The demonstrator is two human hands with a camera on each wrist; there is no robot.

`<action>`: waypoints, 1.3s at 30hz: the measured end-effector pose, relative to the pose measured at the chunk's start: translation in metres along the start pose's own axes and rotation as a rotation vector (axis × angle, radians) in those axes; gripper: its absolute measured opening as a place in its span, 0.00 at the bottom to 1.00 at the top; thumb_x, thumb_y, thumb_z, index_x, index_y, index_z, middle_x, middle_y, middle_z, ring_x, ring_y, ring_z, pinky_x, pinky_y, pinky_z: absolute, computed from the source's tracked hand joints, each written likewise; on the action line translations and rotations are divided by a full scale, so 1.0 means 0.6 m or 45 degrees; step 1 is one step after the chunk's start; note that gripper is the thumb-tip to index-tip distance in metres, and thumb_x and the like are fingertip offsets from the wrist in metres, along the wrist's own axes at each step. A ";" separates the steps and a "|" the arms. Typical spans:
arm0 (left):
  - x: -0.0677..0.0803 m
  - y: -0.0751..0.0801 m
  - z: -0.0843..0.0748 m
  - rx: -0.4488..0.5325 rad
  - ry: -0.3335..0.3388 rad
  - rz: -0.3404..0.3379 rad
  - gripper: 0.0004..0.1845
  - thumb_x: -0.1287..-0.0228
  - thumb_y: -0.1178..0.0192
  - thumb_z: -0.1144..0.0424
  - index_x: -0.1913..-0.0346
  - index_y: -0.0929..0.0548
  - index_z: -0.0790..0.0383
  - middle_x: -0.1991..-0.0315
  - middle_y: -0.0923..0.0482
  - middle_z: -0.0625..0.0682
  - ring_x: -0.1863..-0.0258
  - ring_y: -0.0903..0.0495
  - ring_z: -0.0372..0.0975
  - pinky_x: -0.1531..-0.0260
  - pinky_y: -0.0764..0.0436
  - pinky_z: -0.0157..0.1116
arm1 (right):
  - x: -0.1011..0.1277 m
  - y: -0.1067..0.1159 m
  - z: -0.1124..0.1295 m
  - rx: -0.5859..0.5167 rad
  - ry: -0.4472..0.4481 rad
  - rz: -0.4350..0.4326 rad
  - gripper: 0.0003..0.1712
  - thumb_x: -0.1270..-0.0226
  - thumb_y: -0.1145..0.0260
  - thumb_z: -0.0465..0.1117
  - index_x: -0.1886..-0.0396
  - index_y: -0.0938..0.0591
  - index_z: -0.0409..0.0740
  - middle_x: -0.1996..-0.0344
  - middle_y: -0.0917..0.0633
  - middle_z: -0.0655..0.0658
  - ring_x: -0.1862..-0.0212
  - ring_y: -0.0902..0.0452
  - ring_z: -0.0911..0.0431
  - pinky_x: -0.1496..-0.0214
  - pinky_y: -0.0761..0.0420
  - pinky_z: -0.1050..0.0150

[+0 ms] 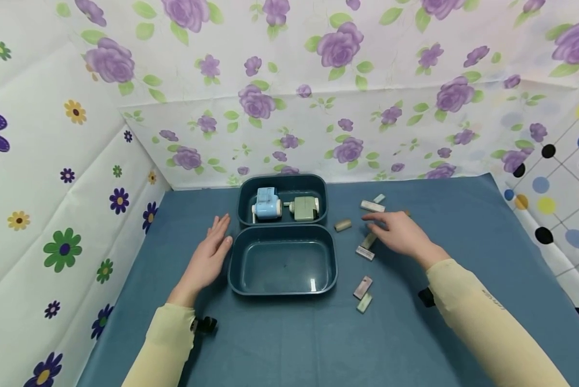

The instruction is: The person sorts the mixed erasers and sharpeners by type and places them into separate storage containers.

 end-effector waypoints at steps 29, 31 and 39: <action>0.026 -0.042 0.005 0.058 0.027 -0.026 0.28 0.11 0.56 0.66 0.15 0.42 0.68 0.16 0.45 0.63 0.15 0.55 0.57 0.17 0.56 0.56 | 0.013 -0.027 -0.009 0.437 0.223 0.071 0.23 0.25 0.28 0.34 0.32 0.14 0.44 0.35 0.16 0.34 0.37 0.19 0.33 0.40 0.18 0.36; 0.026 -0.042 0.006 0.062 0.037 -0.036 0.28 0.10 0.56 0.65 0.15 0.43 0.67 0.16 0.45 0.63 0.15 0.55 0.57 0.17 0.56 0.56 | 0.012 -0.027 -0.008 0.456 0.215 0.062 0.22 0.26 0.27 0.35 0.34 0.13 0.44 0.36 0.16 0.34 0.37 0.19 0.33 0.40 0.17 0.36; 0.028 -0.046 0.011 0.096 0.035 -0.076 0.28 0.10 0.56 0.64 0.15 0.42 0.66 0.16 0.44 0.63 0.15 0.55 0.58 0.17 0.56 0.56 | 0.010 -0.028 -0.001 0.417 0.272 0.081 0.23 0.28 0.25 0.35 0.34 0.13 0.43 0.36 0.14 0.37 0.29 0.26 0.33 0.37 0.19 0.37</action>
Point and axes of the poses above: each hand's wrist, its own x-axis away from the middle knuckle, its own y-axis out of the back of the hand, z = x × y, the point moved 3 cm from there along -x, towards the middle knuckle
